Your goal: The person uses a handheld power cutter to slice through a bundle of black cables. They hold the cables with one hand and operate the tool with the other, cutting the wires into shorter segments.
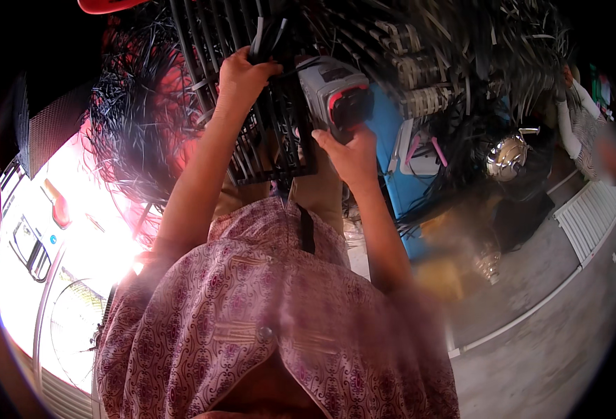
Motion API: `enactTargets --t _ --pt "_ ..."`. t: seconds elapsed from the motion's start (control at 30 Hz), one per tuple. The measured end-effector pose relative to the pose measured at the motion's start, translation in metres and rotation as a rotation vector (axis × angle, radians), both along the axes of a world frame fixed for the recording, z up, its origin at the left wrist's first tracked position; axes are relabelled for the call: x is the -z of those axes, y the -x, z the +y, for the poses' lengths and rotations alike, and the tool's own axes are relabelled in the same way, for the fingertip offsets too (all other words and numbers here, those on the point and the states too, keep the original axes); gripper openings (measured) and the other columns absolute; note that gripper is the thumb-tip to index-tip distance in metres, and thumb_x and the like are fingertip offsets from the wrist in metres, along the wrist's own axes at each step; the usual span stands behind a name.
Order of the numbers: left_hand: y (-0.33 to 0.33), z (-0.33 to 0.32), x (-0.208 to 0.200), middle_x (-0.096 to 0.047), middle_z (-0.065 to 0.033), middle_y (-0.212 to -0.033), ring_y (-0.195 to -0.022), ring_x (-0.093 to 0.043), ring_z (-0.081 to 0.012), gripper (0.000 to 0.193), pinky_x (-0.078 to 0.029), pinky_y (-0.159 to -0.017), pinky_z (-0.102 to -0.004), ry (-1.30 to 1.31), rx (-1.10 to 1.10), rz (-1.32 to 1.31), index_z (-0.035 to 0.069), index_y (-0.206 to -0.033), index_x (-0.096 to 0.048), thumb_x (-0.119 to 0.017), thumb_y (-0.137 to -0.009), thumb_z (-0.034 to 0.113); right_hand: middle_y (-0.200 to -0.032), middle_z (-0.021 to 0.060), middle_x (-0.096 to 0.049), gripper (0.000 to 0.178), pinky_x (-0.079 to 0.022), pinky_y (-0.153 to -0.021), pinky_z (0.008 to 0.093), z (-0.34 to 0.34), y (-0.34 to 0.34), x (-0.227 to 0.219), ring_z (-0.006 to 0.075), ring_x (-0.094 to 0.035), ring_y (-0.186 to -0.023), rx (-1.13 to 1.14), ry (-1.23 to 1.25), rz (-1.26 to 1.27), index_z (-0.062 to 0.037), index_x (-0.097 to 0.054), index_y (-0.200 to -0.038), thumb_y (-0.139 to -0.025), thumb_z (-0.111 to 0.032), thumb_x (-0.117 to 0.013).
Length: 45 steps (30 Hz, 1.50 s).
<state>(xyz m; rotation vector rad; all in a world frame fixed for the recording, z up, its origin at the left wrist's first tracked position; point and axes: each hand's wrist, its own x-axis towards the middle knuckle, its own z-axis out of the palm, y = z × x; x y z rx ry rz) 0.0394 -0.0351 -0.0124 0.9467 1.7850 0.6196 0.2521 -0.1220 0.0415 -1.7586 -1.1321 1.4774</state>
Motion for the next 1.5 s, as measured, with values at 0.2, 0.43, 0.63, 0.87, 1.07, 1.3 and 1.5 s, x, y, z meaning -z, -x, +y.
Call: enactTargets --t 0.2,0.43,0.63,0.87,1.07,1.3,1.5 --pt "0.001 0.001 -0.015 -0.067 -0.0224 -0.079 -0.079 -0.067 -0.0376 0.039 -0.052 -0.073 -0.0413 -0.036 0.035 0.138 -0.003 -0.093 -0.066 -0.076 -0.066 0.022 -0.080 0.0033 -0.068 0.024 -0.051 -0.069 0.0293 -0.004 -0.006 0.000 0.0118 -0.063 -0.073 -0.129 -0.051 -0.108 0.0013 -0.066 -0.091 -0.077 -0.012 -0.080" --pt "0.003 0.004 -0.016 -0.067 -0.0238 -0.081 -0.083 -0.066 -0.0396 0.040 -0.052 -0.077 -0.0419 -0.081 -0.008 0.147 -0.006 -0.092 -0.066 -0.077 -0.065 0.022 -0.077 0.0043 -0.069 0.021 -0.052 -0.067 0.0299 -0.003 -0.004 -0.006 0.0119 -0.064 -0.070 -0.201 -0.026 -0.217 0.0023 -0.067 -0.085 -0.075 -0.011 -0.081" --pt "0.001 0.007 0.001 -0.067 -0.0243 -0.084 -0.086 -0.066 -0.0396 0.040 -0.052 -0.077 -0.0426 -0.078 -0.051 0.064 -0.006 -0.088 -0.066 -0.080 -0.063 0.021 -0.072 0.0104 -0.069 0.022 -0.050 -0.062 0.0319 -0.003 -0.003 -0.007 0.0188 -0.065 -0.064 -0.136 -0.033 -0.157 0.0011 -0.068 -0.084 -0.077 -0.018 -0.078" --pt "-0.002 0.011 -0.014 -0.067 -0.0233 -0.079 -0.081 -0.067 -0.0387 0.037 -0.052 -0.074 -0.0418 -0.014 -0.014 0.094 -0.006 -0.085 -0.066 -0.080 -0.063 0.020 -0.072 0.0117 -0.069 0.023 -0.050 -0.061 0.0331 0.000 -0.006 -0.006 0.0212 -0.066 -0.063 -0.182 -0.041 -0.198 0.0015 -0.068 -0.084 -0.077 -0.018 -0.078" --pt "-0.001 0.018 -0.014 -0.067 -0.0230 -0.079 -0.081 -0.068 -0.0378 0.036 -0.052 -0.074 -0.0414 0.011 0.036 0.134 -0.005 -0.084 -0.066 -0.081 -0.062 0.020 -0.074 0.0078 -0.068 0.023 -0.051 -0.061 0.0338 0.004 -0.005 -0.012 0.0160 -0.064 -0.066 -0.240 -0.048 -0.230 0.0014 -0.066 -0.083 -0.077 -0.016 -0.080" --pt "-0.010 0.024 -0.016 -0.069 -0.0223 -0.084 -0.088 -0.067 -0.0377 0.037 -0.053 -0.078 -0.0422 0.072 0.035 0.202 -0.002 -0.085 -0.068 -0.083 -0.062 0.023 -0.070 0.0088 -0.067 0.021 -0.050 -0.056 0.0350 0.004 -0.010 -0.003 0.0196 -0.065 -0.061 -0.251 -0.180 -0.248 -0.0001 -0.066 -0.082 -0.076 -0.016 -0.079" --pt "-0.012 0.027 -0.017 -0.069 -0.0219 -0.087 -0.089 -0.067 -0.0378 0.039 -0.053 -0.079 -0.0433 0.118 0.039 0.222 -0.002 -0.085 -0.068 -0.084 -0.061 0.024 -0.071 0.0104 -0.068 0.021 -0.051 -0.054 0.0364 0.007 -0.012 -0.001 0.0233 -0.067 -0.062 -0.296 -0.214 -0.259 -0.0019 -0.066 -0.081 -0.076 -0.017 -0.079"
